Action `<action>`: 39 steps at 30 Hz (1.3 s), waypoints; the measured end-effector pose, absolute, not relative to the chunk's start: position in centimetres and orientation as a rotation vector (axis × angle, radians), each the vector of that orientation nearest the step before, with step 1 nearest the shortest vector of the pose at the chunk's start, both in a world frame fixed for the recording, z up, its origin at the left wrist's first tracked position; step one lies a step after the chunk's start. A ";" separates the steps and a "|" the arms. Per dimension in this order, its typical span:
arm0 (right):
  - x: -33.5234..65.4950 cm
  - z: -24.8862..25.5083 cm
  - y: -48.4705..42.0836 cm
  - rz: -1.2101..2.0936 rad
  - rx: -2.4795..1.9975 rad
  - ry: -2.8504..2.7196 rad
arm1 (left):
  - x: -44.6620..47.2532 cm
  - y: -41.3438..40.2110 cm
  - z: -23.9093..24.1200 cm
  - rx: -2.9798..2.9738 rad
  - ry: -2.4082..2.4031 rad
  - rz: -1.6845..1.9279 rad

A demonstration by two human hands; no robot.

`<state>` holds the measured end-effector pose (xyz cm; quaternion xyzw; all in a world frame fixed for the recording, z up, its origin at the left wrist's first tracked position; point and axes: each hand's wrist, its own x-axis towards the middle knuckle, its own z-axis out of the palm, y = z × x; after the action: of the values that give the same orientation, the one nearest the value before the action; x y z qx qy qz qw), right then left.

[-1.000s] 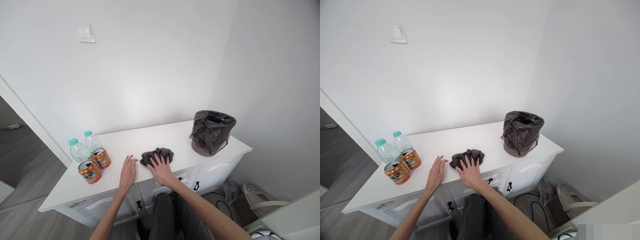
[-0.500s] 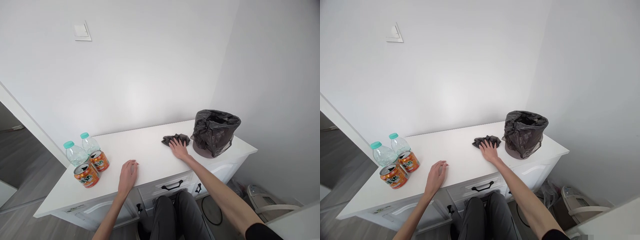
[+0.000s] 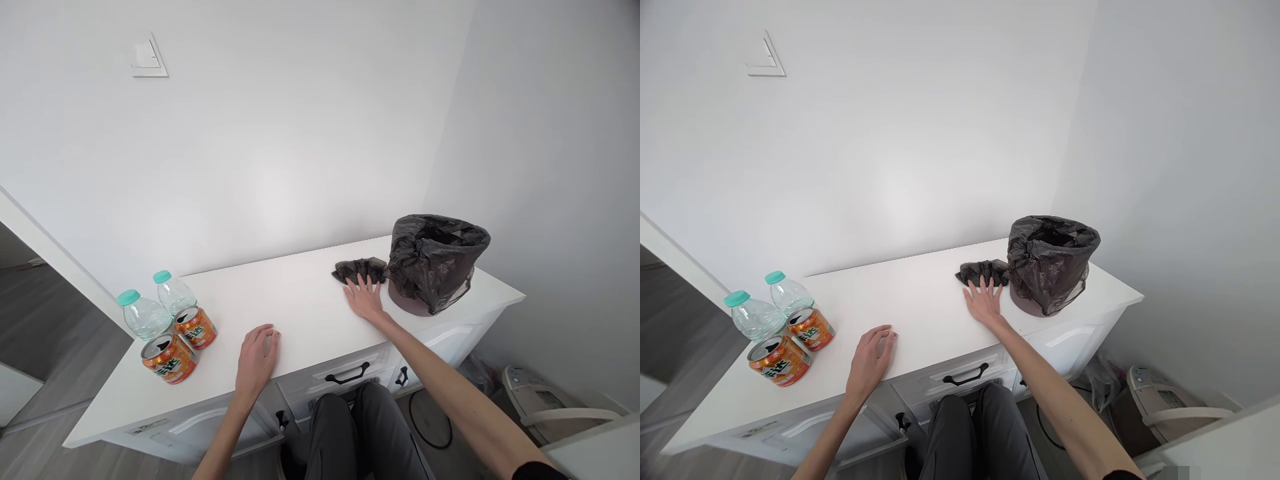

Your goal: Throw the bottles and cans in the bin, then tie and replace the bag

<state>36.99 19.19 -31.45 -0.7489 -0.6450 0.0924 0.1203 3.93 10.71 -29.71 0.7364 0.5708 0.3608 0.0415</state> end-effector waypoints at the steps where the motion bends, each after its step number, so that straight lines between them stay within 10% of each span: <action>1: 37.7 -31.3 19.7 0.255 -2.182 -1.899 | 3.9 10.6 -29.6 2.259 1.746 1.105; 39: 39.0 -33.3 11.5 0.264 -1.950 -2.097 | 3.1 9.8 -28.6 1.925 1.714 0.970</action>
<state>39.03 11.53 -33.34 -0.6720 -0.7228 0.0909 0.1327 3.13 9.78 -28.62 0.6859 0.6108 0.3457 0.1926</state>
